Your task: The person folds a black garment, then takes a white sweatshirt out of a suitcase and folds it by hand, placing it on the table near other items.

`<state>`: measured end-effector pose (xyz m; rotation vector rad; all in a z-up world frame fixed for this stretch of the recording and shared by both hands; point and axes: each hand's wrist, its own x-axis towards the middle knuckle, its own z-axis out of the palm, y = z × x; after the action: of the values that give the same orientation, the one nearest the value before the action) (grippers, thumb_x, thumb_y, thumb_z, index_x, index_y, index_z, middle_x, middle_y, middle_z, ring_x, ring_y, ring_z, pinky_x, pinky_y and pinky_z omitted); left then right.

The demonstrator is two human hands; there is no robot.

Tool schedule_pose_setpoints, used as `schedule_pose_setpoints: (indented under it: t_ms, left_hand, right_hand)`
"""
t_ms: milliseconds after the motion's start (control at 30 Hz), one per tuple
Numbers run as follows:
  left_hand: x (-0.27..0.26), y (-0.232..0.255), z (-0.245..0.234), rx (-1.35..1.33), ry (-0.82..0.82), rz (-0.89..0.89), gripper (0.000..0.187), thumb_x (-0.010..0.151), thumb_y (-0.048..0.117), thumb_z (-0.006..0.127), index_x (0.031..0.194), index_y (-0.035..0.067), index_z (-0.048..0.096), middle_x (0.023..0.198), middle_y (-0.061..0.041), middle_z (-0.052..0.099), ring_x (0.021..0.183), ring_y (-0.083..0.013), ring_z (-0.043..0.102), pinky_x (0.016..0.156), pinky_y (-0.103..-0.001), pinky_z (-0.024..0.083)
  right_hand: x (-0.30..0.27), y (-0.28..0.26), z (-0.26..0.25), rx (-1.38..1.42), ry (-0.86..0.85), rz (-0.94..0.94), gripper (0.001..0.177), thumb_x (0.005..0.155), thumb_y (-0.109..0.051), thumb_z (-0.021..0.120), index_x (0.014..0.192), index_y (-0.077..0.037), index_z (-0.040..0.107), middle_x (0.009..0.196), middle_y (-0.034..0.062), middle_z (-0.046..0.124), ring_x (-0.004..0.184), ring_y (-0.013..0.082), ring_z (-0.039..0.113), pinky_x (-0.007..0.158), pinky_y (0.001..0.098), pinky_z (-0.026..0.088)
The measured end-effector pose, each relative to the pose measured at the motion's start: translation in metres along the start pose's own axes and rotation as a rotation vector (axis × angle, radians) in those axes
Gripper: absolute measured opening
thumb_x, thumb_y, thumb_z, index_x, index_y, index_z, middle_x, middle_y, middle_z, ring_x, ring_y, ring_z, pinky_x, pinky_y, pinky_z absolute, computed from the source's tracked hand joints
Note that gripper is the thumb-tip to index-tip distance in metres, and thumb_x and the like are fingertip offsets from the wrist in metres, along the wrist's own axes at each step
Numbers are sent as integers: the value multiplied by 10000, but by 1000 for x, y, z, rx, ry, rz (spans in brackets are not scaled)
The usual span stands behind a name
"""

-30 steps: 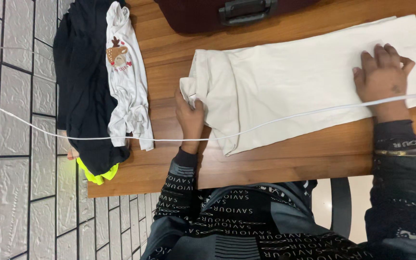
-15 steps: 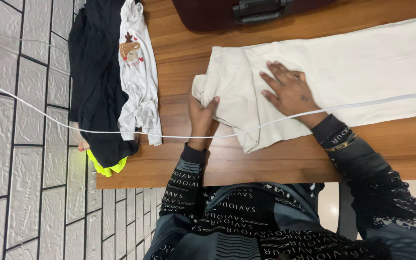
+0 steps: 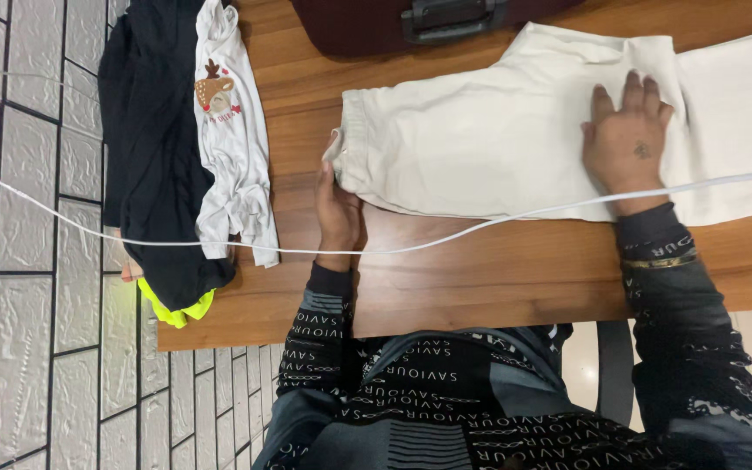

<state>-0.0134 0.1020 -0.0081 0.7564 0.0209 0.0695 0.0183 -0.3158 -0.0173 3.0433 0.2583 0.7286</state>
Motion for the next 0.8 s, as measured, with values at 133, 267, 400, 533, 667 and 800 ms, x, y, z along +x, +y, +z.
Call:
schedule_pose_setpoints:
  t_ms: [133, 267, 400, 533, 667, 800]
  left_hand:
    - [-3, -2, 18, -98, -183, -31, 613, 1105, 244, 477, 1634, -6, 297, 1652, -182, 395, 1474, -320, 477, 1204, -456, 419]
    - [-8, -10, 29, 128, -141, -22, 701, 990, -29, 517, 1619, 102, 236, 1613, -166, 366, 1405, -283, 490, 1138, -442, 483]
    - [-5, -14, 23, 180, -162, 25, 853, 874, -211, 442, 1656, 81, 266, 1652, -158, 368, 1360, -266, 496, 1085, -361, 446]
    - [0, -11, 12, 183, -46, 49, 915, 765, -221, 360, 1631, 68, 305, 1616, -174, 398, 1342, -262, 514, 1078, -352, 454]
    - [9, 1, -6, 542, 103, 140, 835, 772, -185, 397, 1573, 48, 402, 1542, -179, 484, 1338, -251, 582, 1131, -356, 490]
    - [4, 5, -15, 1196, 116, 412, 763, 785, -132, 495, 1513, 93, 526, 1470, -193, 585, 1334, -334, 597, 1116, -392, 464]
  right_hand:
    - [25, -89, -49, 682, -76, -28, 425, 1008, -263, 745, 1348, -17, 678, 1413, 197, 632, 1252, 350, 627, 1066, 445, 505]
    - [42, -169, -75, 984, -123, -232, 517, 891, -278, 822, 1265, 36, 654, 1261, 219, 674, 1065, 365, 700, 918, 411, 567]
    - [52, -202, -47, 1087, -153, -249, 547, 849, -251, 817, 1267, 59, 646, 1171, 239, 689, 956, 346, 713, 813, 378, 575]
    - [48, -200, 2, 1265, -338, 106, 361, 946, -212, 754, 1217, 22, 706, 968, 128, 765, 789, 171, 656, 729, 291, 543]
    - [48, -172, 38, 1594, -324, 385, 223, 995, -99, 689, 1159, 50, 719, 904, 65, 674, 773, 93, 549, 695, 248, 453]
    - [50, -143, 49, 1646, -146, 392, 187, 975, -10, 632, 1121, 84, 700, 997, 57, 728, 869, 83, 626, 805, 217, 506]
